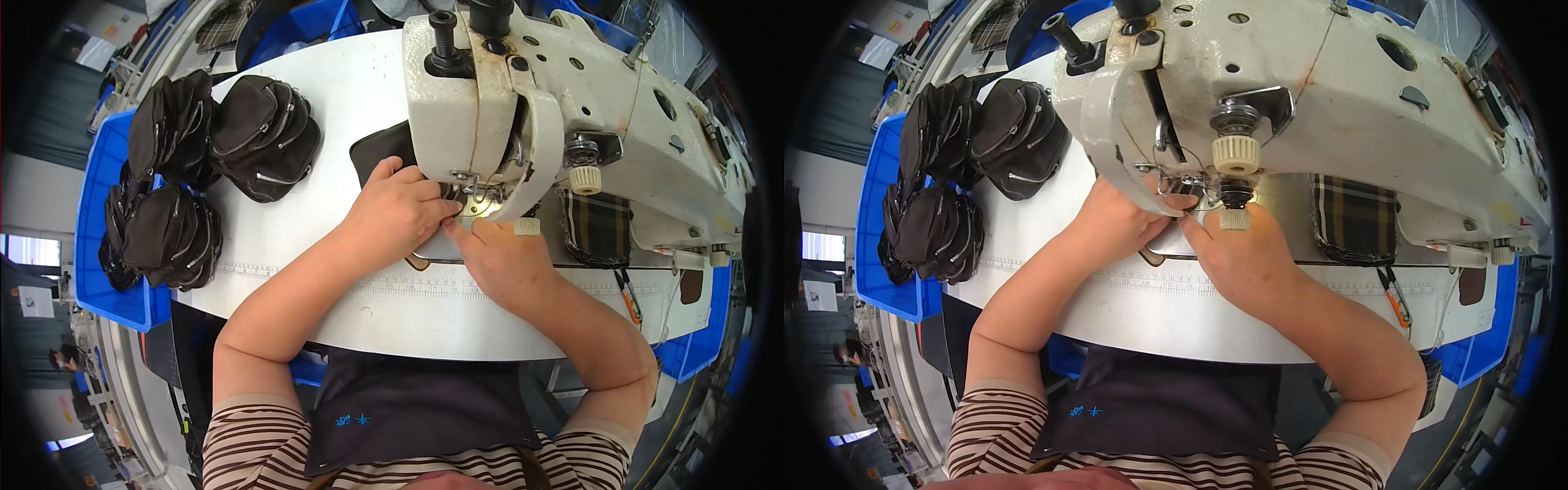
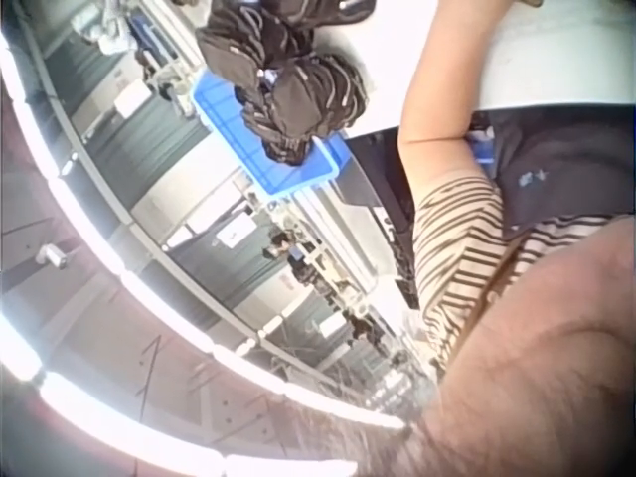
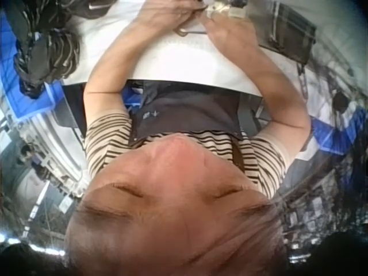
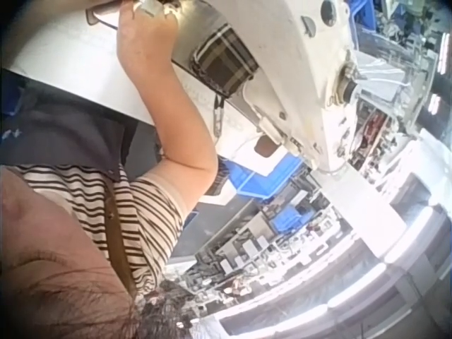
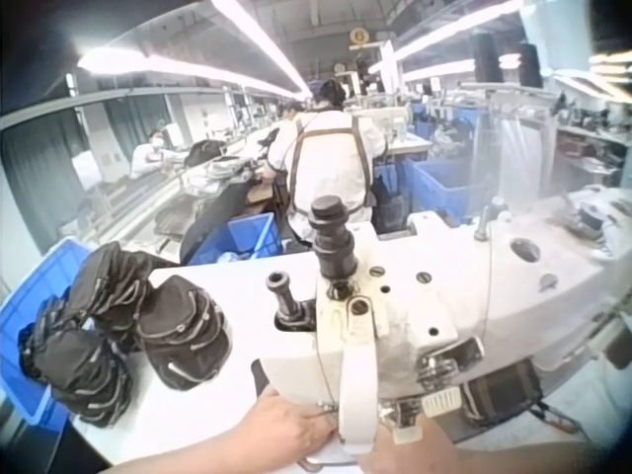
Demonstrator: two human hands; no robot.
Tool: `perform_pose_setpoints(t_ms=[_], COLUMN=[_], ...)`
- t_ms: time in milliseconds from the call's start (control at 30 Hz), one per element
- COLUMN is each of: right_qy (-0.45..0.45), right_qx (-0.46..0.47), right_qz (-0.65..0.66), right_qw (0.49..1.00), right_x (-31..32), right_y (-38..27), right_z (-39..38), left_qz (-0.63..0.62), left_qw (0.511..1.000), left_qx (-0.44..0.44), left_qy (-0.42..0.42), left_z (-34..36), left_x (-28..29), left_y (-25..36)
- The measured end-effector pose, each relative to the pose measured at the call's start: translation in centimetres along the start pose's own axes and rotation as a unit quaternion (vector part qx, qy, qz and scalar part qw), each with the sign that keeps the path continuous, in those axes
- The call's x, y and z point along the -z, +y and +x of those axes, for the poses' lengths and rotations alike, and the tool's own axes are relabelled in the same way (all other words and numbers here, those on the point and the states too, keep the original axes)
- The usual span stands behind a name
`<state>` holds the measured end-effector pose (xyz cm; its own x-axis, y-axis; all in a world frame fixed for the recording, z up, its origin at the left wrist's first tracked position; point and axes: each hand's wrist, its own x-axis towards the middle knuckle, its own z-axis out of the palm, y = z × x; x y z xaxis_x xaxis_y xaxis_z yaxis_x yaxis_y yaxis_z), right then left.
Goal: Sewing a small leather pouch using an industrial sewing machine.
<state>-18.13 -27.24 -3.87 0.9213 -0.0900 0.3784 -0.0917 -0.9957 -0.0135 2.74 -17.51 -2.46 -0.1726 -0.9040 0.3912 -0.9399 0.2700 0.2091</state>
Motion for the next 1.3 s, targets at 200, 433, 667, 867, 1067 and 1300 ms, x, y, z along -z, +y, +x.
perform_pose_setpoints(t_ms=[200, 433, 667, 867, 1067, 1300], right_qy=[-0.014, -0.011, -0.002, 0.025, 0.043, 0.038], right_qx=[-0.007, -0.001, -0.021, -0.026, -0.031, -0.024], right_qz=[0.013, -0.007, 0.002, 0.016, -0.002, -0.010], right_qw=[1.000, 1.000, 1.000, 0.999, 0.999, 0.999], right_x=[-0.1, -0.2, -0.4, -0.7, -0.3, -0.6], right_y=[-0.1, -0.1, -0.2, 0.2, 0.4, 0.4], right_z=[0.0, 0.1, 0.0, 0.3, 0.7, 0.4], left_qz=[-0.026, 0.004, -0.007, -0.034, -0.023, 0.011], left_qw=[1.000, 1.000, 1.000, 0.999, 0.998, 0.998], left_qx=[0.006, 0.002, 0.012, 0.036, 0.050, -0.016], left_qy=[0.007, -0.022, -0.005, -0.007, 0.004, 0.058], left_z=[-0.1, 0.0, -0.3, -0.1, -0.2, 0.0], left_x=[-0.5, 0.5, 0.3, 0.5, -0.1, -0.6], left_y=[0.0, 0.3, 0.5, 0.8, 0.9, 0.5])
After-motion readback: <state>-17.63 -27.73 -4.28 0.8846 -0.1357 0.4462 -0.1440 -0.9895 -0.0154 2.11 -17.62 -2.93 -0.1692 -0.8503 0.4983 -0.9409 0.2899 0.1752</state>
